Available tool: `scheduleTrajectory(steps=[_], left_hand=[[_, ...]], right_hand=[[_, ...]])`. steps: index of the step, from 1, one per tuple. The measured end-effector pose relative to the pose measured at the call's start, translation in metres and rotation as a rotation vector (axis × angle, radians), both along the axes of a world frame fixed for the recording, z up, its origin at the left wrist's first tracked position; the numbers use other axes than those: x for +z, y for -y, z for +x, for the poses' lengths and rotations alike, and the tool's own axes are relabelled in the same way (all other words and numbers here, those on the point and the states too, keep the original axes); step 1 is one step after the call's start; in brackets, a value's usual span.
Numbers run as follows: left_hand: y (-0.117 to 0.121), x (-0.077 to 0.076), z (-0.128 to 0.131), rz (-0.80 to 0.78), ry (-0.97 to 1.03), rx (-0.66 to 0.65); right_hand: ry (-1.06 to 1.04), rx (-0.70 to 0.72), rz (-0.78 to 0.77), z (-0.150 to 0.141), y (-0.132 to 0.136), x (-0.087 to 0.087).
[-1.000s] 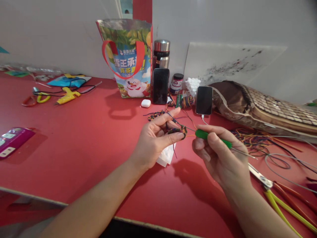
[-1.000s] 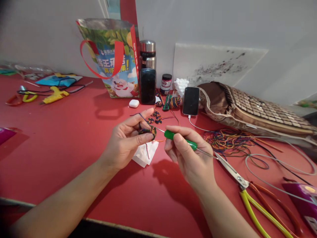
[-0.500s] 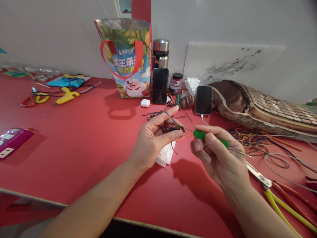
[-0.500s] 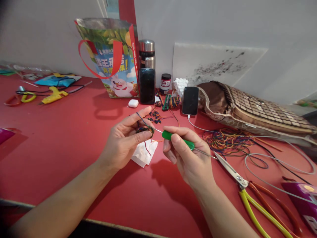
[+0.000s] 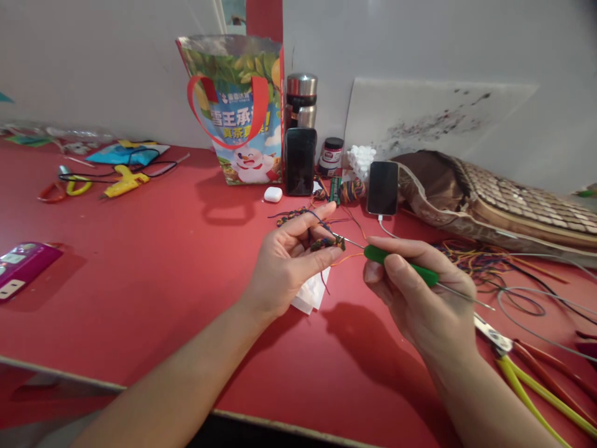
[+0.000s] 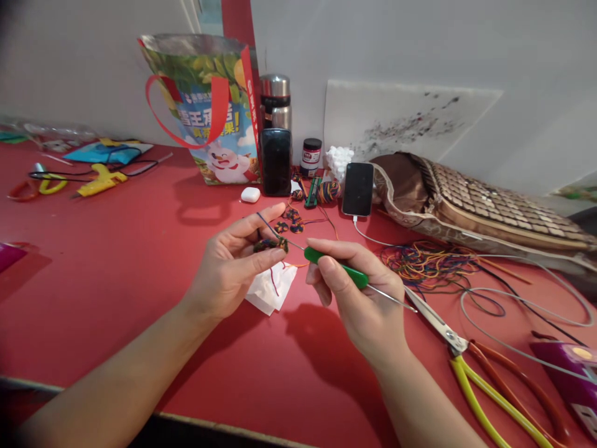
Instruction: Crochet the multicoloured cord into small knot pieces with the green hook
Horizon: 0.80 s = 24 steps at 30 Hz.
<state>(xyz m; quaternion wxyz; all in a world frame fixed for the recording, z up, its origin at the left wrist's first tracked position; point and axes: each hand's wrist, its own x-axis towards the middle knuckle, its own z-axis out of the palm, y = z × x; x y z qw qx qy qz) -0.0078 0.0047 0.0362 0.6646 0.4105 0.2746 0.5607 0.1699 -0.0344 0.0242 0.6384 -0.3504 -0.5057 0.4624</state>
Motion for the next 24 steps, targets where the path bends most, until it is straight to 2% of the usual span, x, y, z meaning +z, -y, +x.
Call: scheduleTrajectory(steps=[18,24], left_hand=[[0.0006,-0.0006,-0.0012,-0.039,-0.032,0.03],[-0.0007,-0.0018,-0.0017,-0.051,-0.025,0.062]], right_hand=[[-0.049,0.016,-0.056,-0.0017,-0.0007,-0.0046],[-0.084,0.064,-0.02,-0.0001,-0.0038,-0.0078]])
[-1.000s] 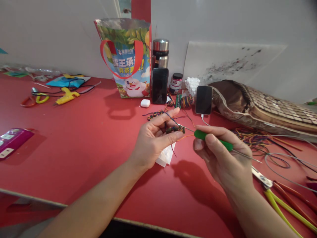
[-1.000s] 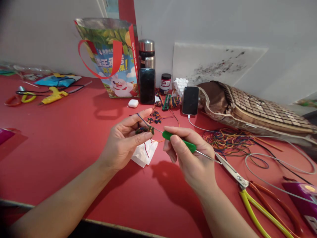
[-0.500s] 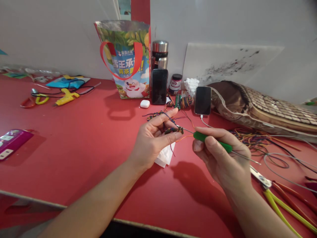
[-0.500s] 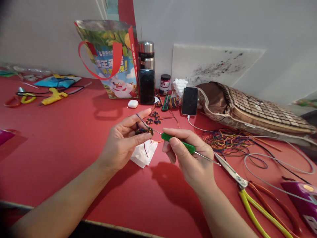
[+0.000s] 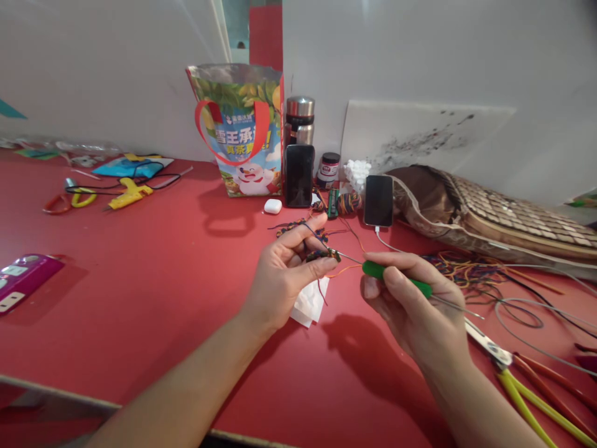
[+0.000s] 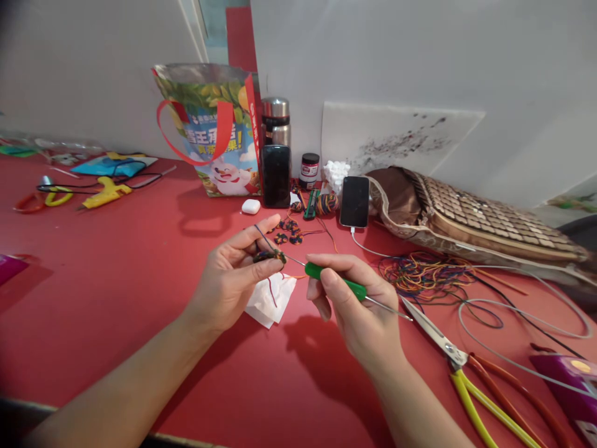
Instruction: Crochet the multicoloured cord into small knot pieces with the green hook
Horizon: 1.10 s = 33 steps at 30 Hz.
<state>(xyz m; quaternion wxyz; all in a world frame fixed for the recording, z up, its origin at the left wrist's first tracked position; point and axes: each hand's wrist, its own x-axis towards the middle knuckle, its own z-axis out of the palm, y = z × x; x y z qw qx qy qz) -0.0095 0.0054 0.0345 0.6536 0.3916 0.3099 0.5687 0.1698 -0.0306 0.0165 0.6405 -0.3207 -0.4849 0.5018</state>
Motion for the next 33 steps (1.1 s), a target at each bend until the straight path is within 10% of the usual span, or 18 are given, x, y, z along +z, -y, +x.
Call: scheduleTrajectory(steps=[33], left_hand=[[0.0087,0.0049,0.0007,0.195,-0.315,0.166]], right_hand=[[0.246,-0.051,0.142,0.0052,-0.0015,-0.0031]])
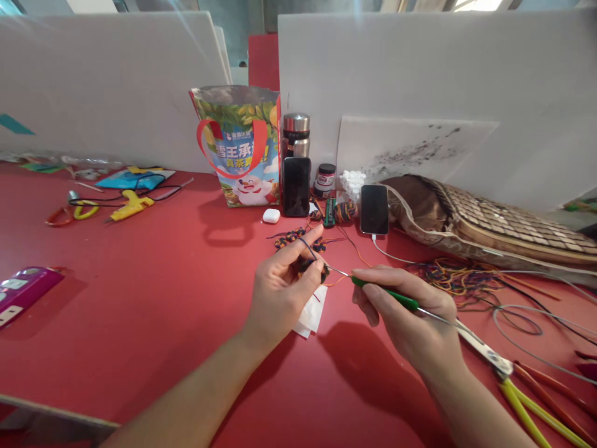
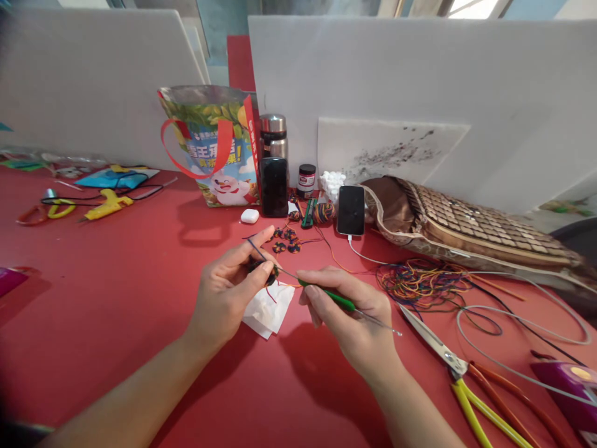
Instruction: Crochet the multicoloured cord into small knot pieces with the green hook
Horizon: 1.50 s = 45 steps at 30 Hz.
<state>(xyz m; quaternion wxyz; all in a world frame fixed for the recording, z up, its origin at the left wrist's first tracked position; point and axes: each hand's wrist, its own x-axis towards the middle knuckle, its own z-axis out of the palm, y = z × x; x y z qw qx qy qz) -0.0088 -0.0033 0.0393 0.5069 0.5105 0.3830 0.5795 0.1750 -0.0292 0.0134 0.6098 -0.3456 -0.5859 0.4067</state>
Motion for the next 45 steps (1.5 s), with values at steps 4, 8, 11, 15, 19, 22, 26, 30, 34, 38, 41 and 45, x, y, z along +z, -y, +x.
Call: scheduleTrajectory(steps=[4,8,11,15,19,22,26,30,34,38,41,45], left_hand=[[0.0,0.001,0.0,-0.001,-0.038,0.051],[-0.002,0.001,0.0,0.0,-0.025,0.048],[-0.002,0.0,-0.001,0.004,-0.012,0.038],[-0.001,0.0,-0.002,0.034,-0.041,0.045],[-0.001,-0.001,-0.002,0.064,-0.103,0.065],[-0.001,-0.003,-0.002,0.072,-0.132,0.074],[-0.001,-0.004,-0.002,0.098,-0.183,0.116],[0.0,-0.003,0.0,0.046,-0.18,0.166],[-0.002,-0.002,0.002,-0.041,-0.1,0.14],[-0.005,-0.005,0.004,-0.162,0.067,0.114],[-0.007,-0.007,0.005,-0.263,0.193,0.094],[-0.01,-0.006,0.004,-0.428,0.334,0.031]], right_hand=[[0.182,-0.028,0.208,-0.003,0.002,0.008],[0.266,-0.065,0.283,-0.005,0.003,0.014],[0.287,-0.083,0.296,-0.005,0.003,0.015],[0.307,-0.081,0.302,-0.003,0.003,0.012],[0.347,-0.098,0.308,0.0,0.003,0.007],[0.388,-0.098,0.313,0.001,0.004,0.006],[0.438,-0.103,0.358,0.0,0.005,0.008],[0.533,-0.097,0.476,-0.002,0.004,0.007],[0.582,-0.113,0.569,-0.004,0.002,0.003],[0.606,-0.122,0.564,-0.006,0.002,0.001],[0.623,-0.122,0.587,-0.007,0.002,0.0],[0.595,-0.132,0.562,-0.006,0.002,0.001]])
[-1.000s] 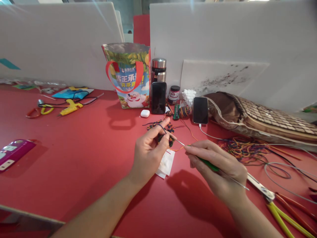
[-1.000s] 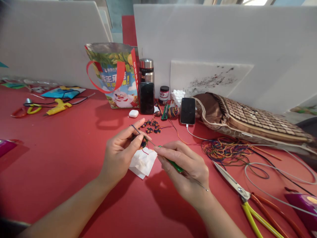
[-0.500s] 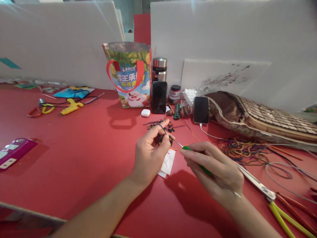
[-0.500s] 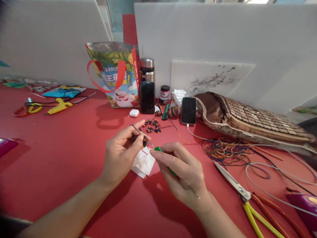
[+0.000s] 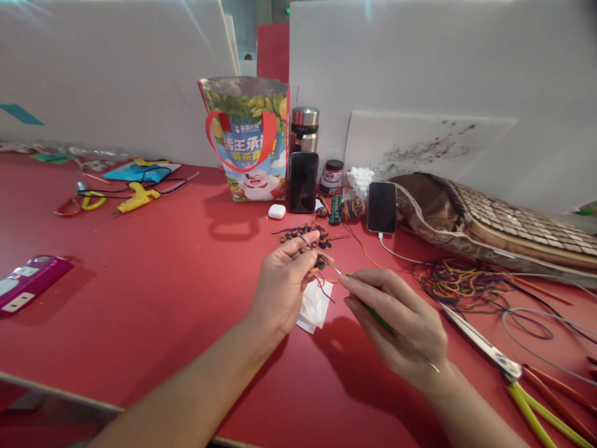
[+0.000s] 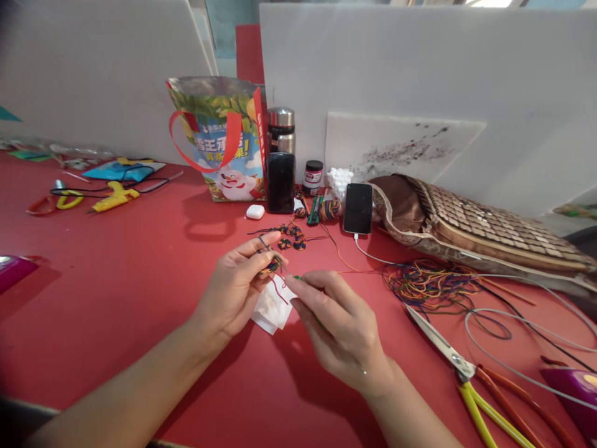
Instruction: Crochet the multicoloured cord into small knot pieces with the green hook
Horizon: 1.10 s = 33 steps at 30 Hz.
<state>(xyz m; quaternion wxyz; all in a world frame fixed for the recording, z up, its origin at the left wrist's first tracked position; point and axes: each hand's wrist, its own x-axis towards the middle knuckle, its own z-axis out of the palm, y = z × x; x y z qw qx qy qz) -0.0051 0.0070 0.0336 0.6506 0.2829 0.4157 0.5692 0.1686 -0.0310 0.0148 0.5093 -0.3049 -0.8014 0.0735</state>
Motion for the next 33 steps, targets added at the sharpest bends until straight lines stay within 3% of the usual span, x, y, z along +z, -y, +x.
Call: scheduleTrajectory(steps=[3,7,13,33], left_hand=[[-0.002,0.001,-0.002,-0.018,0.069,0.0],[0.0,0.0,-0.002,0.109,0.025,-0.033],[0.005,-0.003,-0.002,0.251,-0.046,-0.074],[0.007,0.002,-0.003,0.247,0.049,-0.219]], right_hand=[[-0.072,-0.028,-0.086,0.002,0.001,0.001],[-0.24,0.012,-0.21,0.003,0.001,0.001],[-0.29,0.028,-0.23,0.003,0.001,0.002],[-0.587,0.099,-0.424,-0.004,0.001,-0.011]])
